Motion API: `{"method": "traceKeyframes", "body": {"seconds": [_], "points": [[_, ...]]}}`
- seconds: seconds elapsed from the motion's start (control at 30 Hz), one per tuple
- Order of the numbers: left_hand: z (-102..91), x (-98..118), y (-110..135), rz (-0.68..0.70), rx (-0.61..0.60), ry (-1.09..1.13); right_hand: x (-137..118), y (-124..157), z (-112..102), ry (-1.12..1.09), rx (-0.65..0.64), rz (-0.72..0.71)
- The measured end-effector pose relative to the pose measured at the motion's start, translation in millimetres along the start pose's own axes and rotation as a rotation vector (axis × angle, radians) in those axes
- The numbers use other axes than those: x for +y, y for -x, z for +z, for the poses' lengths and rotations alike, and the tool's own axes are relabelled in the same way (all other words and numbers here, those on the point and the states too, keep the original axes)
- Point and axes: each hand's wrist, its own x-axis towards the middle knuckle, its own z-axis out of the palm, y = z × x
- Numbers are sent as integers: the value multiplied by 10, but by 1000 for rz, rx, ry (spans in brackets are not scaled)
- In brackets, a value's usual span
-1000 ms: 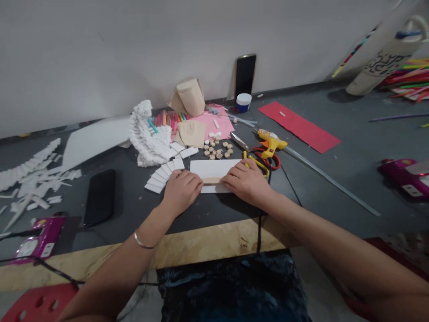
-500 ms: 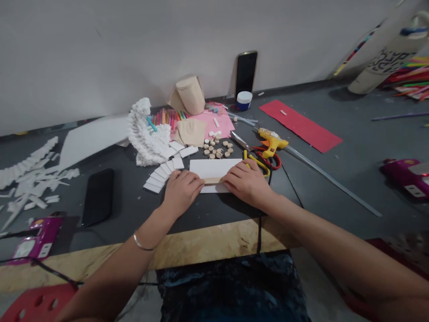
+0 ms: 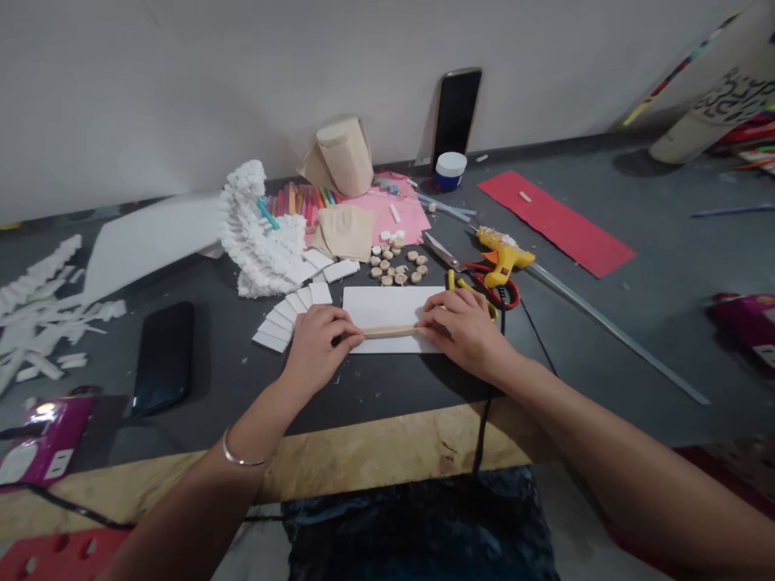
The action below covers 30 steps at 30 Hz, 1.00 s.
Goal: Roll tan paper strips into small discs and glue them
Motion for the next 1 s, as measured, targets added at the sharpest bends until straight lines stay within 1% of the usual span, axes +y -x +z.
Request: {"method": "traceKeyframes", "body": {"seconds": [0.27, 1.0], "points": [[-16, -6, -16, -56, -39, 49, 77, -3, -16, -59, -23, 9], [-49, 0, -29, -65, -86, 39, 88, -32, -59, -96, -69, 84]]}}
